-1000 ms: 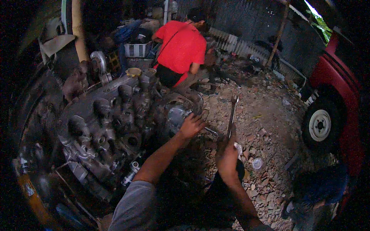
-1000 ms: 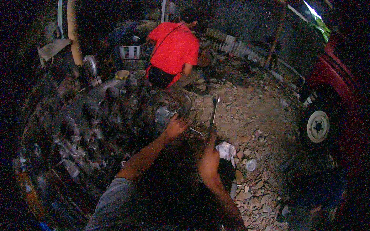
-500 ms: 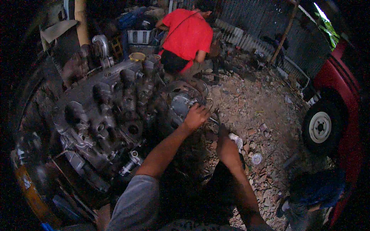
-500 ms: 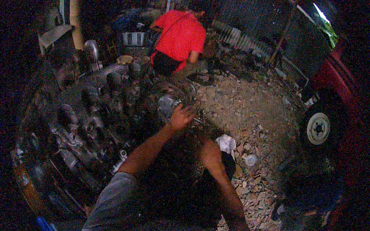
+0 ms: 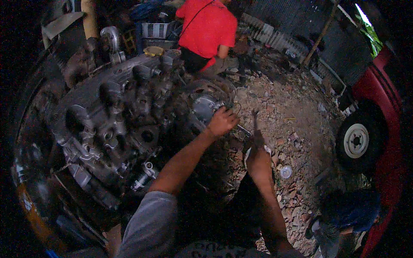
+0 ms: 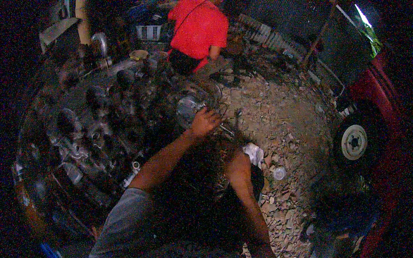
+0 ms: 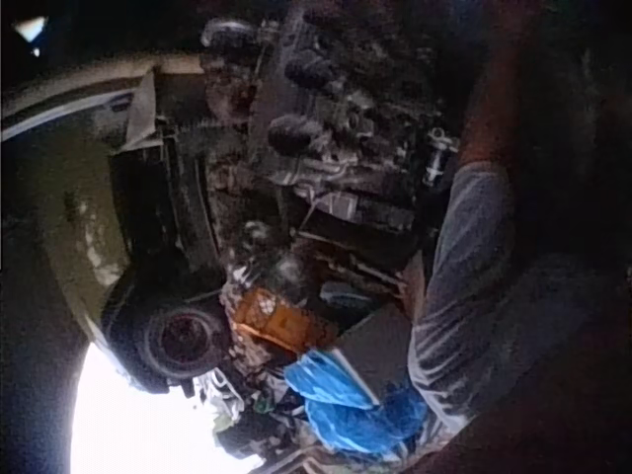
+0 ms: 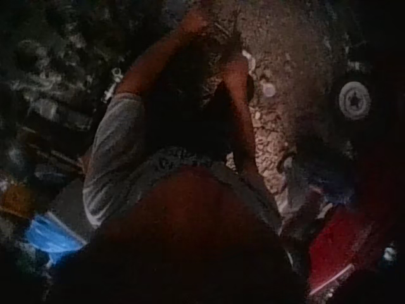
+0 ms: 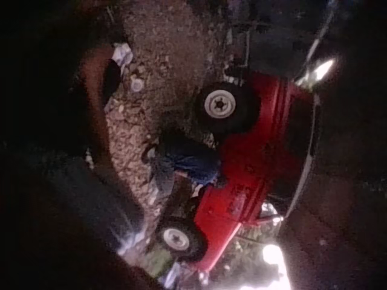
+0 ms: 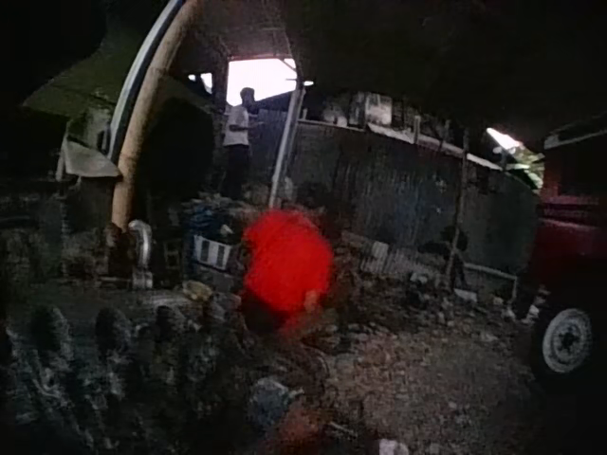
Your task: The person is working on a disassembled engine, using a wrench to tighten bolts on a component. They are sitting on the ground in a cluttered outdoor area.
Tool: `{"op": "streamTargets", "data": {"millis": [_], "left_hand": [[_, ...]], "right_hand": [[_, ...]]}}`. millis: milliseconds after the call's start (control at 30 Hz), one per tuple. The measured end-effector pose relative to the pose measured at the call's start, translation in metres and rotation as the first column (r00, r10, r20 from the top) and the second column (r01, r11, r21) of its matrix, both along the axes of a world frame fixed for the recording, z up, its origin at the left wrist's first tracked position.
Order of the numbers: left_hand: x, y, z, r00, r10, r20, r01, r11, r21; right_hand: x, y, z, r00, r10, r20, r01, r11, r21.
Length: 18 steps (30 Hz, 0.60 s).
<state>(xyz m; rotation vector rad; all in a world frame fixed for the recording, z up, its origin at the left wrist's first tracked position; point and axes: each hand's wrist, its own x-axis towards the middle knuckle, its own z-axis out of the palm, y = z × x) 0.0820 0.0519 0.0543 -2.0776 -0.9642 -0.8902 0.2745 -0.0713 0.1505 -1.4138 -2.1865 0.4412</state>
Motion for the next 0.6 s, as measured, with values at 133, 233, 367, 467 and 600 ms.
{"op": "streamTargets", "data": {"millis": [133, 233, 367, 467, 600], "left_hand": [[-0.001, 0.003, -0.005, 1.000, -0.002, 0.000, 0.002, 1.000, 0.002], [0.009, 0.008, -0.004, 1.000, -0.012, 0.020, 0.012, 1.000, 0.020], [0.002, 0.003, -0.007, 0.999, 0.031, 0.029, -0.031, 0.999, 0.005], [0.006, 0.004, -0.006, 0.999, -0.002, 0.044, 0.001, 1.000, 0.014], [0.006, 0.005, -0.008, 0.999, -0.023, 0.037, 0.023, 1.000, -0.011]], "right_hand": [[-0.006, -0.002, 0.007, 0.995, -0.096, 0.009, 0.096, 0.986, -0.139], [0.021, 0.011, -0.039, 0.991, 0.030, 0.129, -0.029, 1.000, -0.010], [0.001, -0.001, 0.024, 0.976, -0.186, -0.116, 0.187, 0.982, 0.004], [-0.007, -0.005, 0.000, 0.943, -0.284, -0.170, 0.285, 0.958, -0.024], [0.011, 0.003, -0.038, 1.000, -0.006, 0.018, 0.007, 1.000, -0.011]]}}
